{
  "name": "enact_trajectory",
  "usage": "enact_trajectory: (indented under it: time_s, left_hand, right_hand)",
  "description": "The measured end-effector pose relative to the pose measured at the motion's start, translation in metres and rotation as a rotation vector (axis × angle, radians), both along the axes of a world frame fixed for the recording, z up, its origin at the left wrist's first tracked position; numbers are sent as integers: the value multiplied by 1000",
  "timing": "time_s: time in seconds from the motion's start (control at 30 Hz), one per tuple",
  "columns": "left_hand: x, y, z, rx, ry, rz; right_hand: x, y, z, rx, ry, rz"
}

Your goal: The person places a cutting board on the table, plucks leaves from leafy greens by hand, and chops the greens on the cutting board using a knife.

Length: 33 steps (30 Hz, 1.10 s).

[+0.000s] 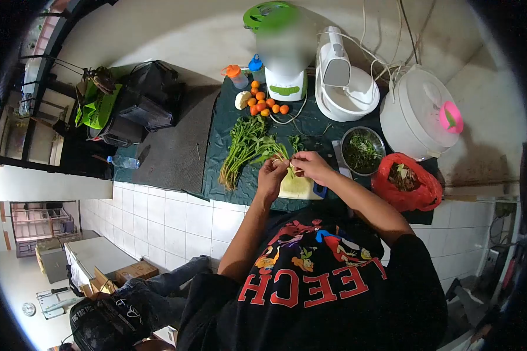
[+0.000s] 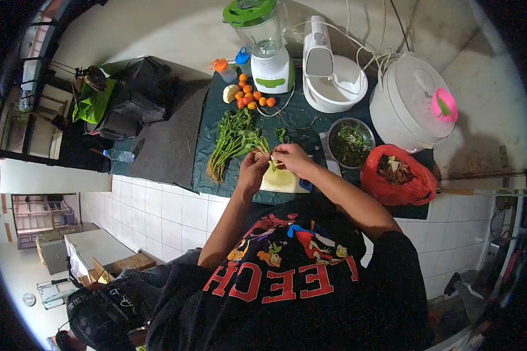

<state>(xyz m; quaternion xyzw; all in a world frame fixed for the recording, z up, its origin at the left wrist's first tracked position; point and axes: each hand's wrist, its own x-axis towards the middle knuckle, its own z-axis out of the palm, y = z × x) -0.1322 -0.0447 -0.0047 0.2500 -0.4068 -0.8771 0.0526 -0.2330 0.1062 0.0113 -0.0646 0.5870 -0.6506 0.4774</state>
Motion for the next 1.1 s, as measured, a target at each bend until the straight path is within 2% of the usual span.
enact_trajectory:
  time_s: [0.07, 0.13, 0.33, 0.43, 0.53, 0.6, 0.67, 0.7, 0.73, 0.8, 0.87, 0.97, 1.1]
  left_hand:
    - [2, 2, 5, -2, 2, 7]
    - [5, 2, -2, -125, -45, 14]
    - [0, -11, -9, -56, -40, 172]
    - [4, -20, -6, -98, -48, 175]
    - [7, -26, -10, -104, -39, 131]
    - [7, -25, -5, -97, -10, 25]
    - [5, -20, -5, -78, -33, 33]
    - [5, -20, -8, -85, -24, 22]
    - [4, -20, -11, -92, -16, 11]
    - [4, -21, -17, -122, -19, 5]
    - [7, -22, -17, -150, -26, 3]
    - [7, -19, -12, -170, -130, -8]
    - [4, -14, -9, -213, -122, -65]
  right_hand:
    - [4, -2, -6, 23, 4, 13]
    - [5, -4, -17, 45, 8, 22]
    - [14, -5, -53, 1, -217, -64]
    - [1, 0, -83, 306, 111, -119]
    - [-18, 1, -60, 364, 253, -168]
    - [-29, -5, -58, 318, 223, -219]
    - [-42, -9, -60, 235, 317, -192]
    - [-52, -10, -76, 247, 551, -65]
    - [-54, -10, -93, 246, 552, -68]
    - [-50, -14, -88, 346, 470, 16]
    - [-43, -17, -77, 316, 505, 55]
    - [-28, -17, -38, 75, 119, -106]
    - [-21, -14, -21, 117, 150, -15]
